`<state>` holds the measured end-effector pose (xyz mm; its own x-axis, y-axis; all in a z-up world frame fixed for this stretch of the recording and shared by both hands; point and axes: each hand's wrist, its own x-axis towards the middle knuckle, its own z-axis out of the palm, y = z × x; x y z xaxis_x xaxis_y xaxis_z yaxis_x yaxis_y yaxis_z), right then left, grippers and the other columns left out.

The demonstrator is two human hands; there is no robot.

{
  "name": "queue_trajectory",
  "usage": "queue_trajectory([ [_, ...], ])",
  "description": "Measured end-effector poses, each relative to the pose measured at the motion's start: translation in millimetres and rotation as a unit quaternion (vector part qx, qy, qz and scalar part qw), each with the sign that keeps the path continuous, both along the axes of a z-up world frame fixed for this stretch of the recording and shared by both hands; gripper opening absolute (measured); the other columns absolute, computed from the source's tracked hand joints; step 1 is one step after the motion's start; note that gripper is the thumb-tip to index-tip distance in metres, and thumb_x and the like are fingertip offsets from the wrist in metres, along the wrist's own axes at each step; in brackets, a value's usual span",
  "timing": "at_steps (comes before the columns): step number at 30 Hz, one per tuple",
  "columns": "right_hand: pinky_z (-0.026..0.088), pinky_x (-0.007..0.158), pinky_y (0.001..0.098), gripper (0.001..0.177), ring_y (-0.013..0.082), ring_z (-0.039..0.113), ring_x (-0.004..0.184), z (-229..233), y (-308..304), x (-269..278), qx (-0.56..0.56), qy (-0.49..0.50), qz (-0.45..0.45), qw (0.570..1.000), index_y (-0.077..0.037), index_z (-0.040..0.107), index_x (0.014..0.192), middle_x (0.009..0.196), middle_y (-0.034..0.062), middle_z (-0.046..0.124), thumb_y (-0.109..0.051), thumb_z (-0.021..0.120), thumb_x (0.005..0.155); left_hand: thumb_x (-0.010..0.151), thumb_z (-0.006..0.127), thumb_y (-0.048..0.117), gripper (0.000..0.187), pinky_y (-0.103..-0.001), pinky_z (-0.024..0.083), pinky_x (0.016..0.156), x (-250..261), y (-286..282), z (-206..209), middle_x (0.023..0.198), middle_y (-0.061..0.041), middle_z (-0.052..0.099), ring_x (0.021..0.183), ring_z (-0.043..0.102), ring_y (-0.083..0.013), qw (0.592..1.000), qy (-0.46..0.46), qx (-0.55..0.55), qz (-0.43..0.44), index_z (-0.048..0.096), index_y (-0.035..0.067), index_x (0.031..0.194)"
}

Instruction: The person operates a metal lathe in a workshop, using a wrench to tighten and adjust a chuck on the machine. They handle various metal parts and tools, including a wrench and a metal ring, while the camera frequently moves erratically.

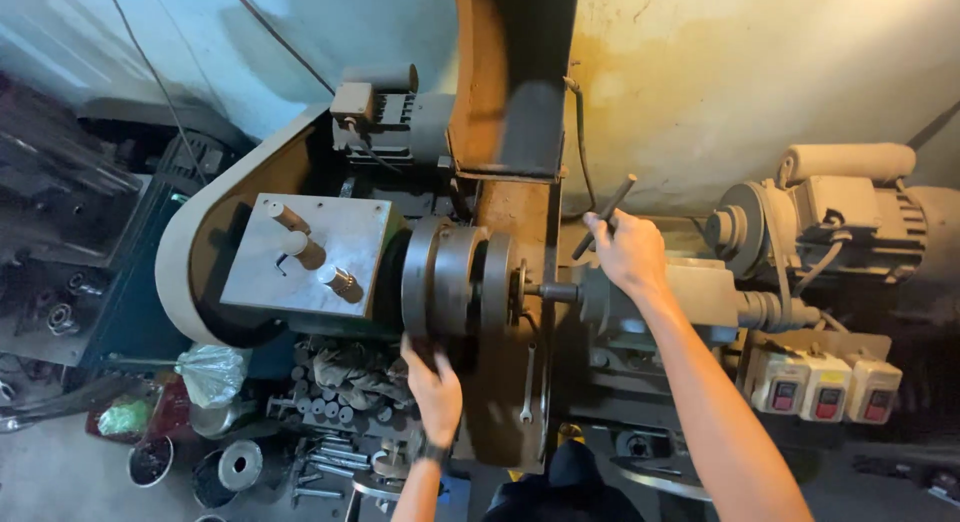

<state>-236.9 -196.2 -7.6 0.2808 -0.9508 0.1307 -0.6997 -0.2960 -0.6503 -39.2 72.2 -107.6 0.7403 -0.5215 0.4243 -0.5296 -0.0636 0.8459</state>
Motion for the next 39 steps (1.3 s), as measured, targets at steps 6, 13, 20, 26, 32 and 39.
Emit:
queue_trajectory([
  [6, 0.052, 0.065, 0.0451, 0.036, 0.0311, 0.071, 0.067, 9, 2, 2, 0.048, -0.023, -0.007, 0.999, -0.007, 0.075, 0.097, 0.07, 0.0127, 0.072, -0.04, 0.06, 0.1, 0.097, 0.066, 0.007, 0.06, -0.048, 0.041, 0.117, 20, -53, 116, 0.148, -0.028, 0.051, 0.138, 0.051, -0.0411, 0.988, -0.154, -0.008, -0.027, 0.04, -0.005, 0.15],
  [13, 0.052, 0.063, 0.0416, 0.033, 0.0284, 0.071, 0.064, 11, 0, -1, 0.05, -0.047, -0.015, 0.998, -0.005, 0.075, 0.098, 0.07, 0.0132, 0.072, -0.035, 0.061, 0.101, 0.095, 0.073, 0.043, 0.052, -0.052, 0.052, 0.093, 84, -150, 142, 0.116, -0.029, 0.066, 0.11, 0.062, -0.0474, 0.896, -0.028, 0.437, -0.072, 0.061, 0.0, 0.123],
  [20, 0.052, 0.061, 0.0412, 0.033, 0.0269, 0.07, 0.06, 7, 1, 2, 0.03, -0.036, -0.013, 0.999, -0.005, 0.077, 0.098, 0.068, 0.0136, 0.071, -0.035, 0.063, 0.101, 0.101, 0.061, 0.005, 0.056, -0.044, 0.052, 0.102, 22, -27, 64, 0.144, -0.03, 0.058, 0.128, 0.061, -0.0454, 0.992, -0.096, -0.036, -0.075, 0.041, -0.001, 0.153],
  [26, 0.054, 0.062, 0.0383, 0.036, 0.0228, 0.072, 0.062, 4, -3, 3, 0.047, -0.072, -0.02, 0.996, -0.004, 0.076, 0.094, 0.069, 0.0103, 0.074, -0.037, 0.062, 0.101, 0.094, 0.058, 0.001, 0.067, -0.045, 0.042, 0.112, -8, 13, 21, 0.147, -0.03, 0.049, 0.134, 0.052, -0.0438, 0.999, -0.018, 0.043, -0.014, 0.032, -0.005, 0.155],
  [32, 0.053, 0.061, 0.0375, 0.036, 0.0223, 0.072, 0.062, 3, -3, 2, 0.049, -0.069, -0.024, 0.996, -0.003, 0.076, 0.095, 0.07, 0.0105, 0.074, -0.037, 0.062, 0.102, 0.095, 0.068, 0.005, 0.052, -0.048, 0.043, 0.114, 39, -69, 124, 0.145, -0.026, 0.054, 0.135, 0.051, -0.0436, 0.977, -0.205, 0.01, -0.049, 0.048, -0.005, 0.142],
  [39, 0.056, 0.062, 0.0331, 0.037, 0.015, 0.071, 0.067, -6, -14, 14, 0.089, -0.223, 0.005, 0.971, 0.0, 0.073, 0.096, 0.075, 0.0107, 0.075, -0.034, 0.061, 0.102, 0.095, 0.06, 0.034, 0.042, -0.053, 0.053, 0.092, 100, -172, 112, 0.114, -0.029, 0.069, 0.106, 0.066, -0.0463, 0.91, -0.113, 0.388, -0.095, 0.067, -0.001, 0.117],
])
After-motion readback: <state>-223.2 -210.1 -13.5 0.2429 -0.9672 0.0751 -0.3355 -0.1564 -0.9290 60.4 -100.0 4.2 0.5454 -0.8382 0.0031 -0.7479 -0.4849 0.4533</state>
